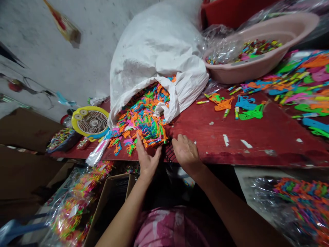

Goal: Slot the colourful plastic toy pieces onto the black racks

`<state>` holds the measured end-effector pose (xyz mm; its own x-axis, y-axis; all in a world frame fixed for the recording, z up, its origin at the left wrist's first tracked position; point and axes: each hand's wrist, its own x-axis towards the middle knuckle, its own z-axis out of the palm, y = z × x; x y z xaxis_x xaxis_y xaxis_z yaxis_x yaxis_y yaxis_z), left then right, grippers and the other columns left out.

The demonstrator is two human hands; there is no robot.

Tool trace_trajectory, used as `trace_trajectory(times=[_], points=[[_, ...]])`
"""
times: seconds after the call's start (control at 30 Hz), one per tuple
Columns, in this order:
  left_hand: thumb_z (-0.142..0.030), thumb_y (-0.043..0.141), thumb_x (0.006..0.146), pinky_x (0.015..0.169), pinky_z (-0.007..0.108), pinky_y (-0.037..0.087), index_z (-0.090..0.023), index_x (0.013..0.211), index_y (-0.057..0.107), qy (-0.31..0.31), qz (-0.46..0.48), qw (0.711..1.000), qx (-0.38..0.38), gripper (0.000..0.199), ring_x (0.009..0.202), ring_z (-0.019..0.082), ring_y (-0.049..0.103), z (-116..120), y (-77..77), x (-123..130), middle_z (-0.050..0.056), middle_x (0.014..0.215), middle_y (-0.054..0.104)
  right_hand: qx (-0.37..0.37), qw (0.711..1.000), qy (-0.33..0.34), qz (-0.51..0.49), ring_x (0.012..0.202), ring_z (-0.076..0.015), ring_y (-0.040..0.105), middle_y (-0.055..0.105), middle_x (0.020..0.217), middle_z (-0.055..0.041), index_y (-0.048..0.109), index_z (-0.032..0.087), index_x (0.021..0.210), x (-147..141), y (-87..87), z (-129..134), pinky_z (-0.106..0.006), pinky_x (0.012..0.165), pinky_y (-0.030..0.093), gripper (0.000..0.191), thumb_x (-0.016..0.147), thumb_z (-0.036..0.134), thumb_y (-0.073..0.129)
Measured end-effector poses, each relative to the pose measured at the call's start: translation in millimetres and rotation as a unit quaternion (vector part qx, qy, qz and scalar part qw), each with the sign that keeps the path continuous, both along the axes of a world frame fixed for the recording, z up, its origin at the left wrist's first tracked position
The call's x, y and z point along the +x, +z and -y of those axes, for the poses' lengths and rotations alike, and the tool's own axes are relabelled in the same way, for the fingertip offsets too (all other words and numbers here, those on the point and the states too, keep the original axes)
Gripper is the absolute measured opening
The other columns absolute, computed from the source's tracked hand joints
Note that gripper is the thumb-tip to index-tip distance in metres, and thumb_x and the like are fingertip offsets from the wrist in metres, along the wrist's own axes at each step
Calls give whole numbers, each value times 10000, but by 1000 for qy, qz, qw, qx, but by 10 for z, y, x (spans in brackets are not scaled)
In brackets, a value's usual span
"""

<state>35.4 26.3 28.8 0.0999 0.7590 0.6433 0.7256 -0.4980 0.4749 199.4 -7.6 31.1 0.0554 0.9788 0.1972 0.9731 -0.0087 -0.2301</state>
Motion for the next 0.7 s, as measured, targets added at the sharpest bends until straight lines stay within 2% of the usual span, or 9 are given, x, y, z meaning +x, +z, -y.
trace_trajectory(times=[0.07, 0.13, 0.2, 0.27, 0.37, 0.53, 0.63, 0.7], points=[[-360, 640, 863, 1082, 428, 433, -166, 1473, 292, 6, 30, 1000, 5, 729, 1305, 261, 490, 50, 23, -129, 188, 1418, 462, -8, 1000, 1, 3, 936, -255, 550, 589, 1007, -132, 628, 185, 976, 7, 3, -7, -331, 722, 355, 261, 982, 208, 369], [-358, 605, 890, 986, 387, 490, -168, 1275, 516, 11, 54, 998, 7, 438, 1125, 219, 594, 82, 13, -219, 134, 1204, 599, -9, 1000, 3, 9, 939, -261, 553, 587, 1004, -133, 630, 182, 976, 11, 4, -11, -335, 725, 357, 266, 983, 211, 366], [-363, 606, 892, 896, 357, 511, -174, 1069, 614, -4, 47, 999, -4, 258, 972, 189, 627, 85, -26, -246, 76, 1009, 650, -8, 1000, 4, 11, 950, -268, 553, 586, 1006, -137, 629, 179, 982, 15, 5, -10, -338, 727, 358, 264, 983, 216, 368], [-375, 618, 884, 837, 343, 512, -179, 999, 637, -10, 25, 999, -22, 228, 873, 174, 632, 65, -69, -222, 42, 901, 660, -10, 1000, 6, 3, 954, -270, 552, 586, 1011, -143, 632, 177, 990, 17, 9, -4, -337, 730, 357, 259, 981, 220, 377], [-391, 575, 909, 819, 356, 510, -176, 1001, 643, 33, -15, 998, -56, 243, 800, 171, 632, 48, -80, -155, 29, 830, 661, -12, 1000, 12, -14, 956, -265, 549, 583, 1017, -144, 637, 180, 997, 12, 19, 0, -330, 740, 354, 237, 972, 228, 406], [-406, 399, 995, 916, 387, 495, -160, 1110, 611, 56, -126, 979, -152, 344, 947, 206, 639, 93, 25, -92, 98, 982, 676, -4, 1000, 0, 11, 932, -254, 548, 584, 996, -131, 636, 190, 979, 13, -23, -41, -325, 723, 361, 233, 966, 234, 407], [-388, 410, 989, 887, 415, 506, -178, 1059, 634, 76, -153, 970, -171, 315, 940, 231, 640, 110, 79, -46, 106, 946, 675, 13, 999, -1, 32, 885, -246, 551, 593, 963, -126, 634, 202, 942, 62, -101, -17, -330, 697, 363, 267, 971, 245, 372], [-363, 454, 967, 875, 440, 512, -202, 1017, 649, 104, -178, 959, -195, 258, 933, 241, 640, 140, 112, 2, 106, 927, 678, 66, 998, 12, 11, 859, -248, 551, 599, 928, -136, 635, 204, 910, 95, -144, 35, -341, 698, 372, 287, 972, 261, 362]])
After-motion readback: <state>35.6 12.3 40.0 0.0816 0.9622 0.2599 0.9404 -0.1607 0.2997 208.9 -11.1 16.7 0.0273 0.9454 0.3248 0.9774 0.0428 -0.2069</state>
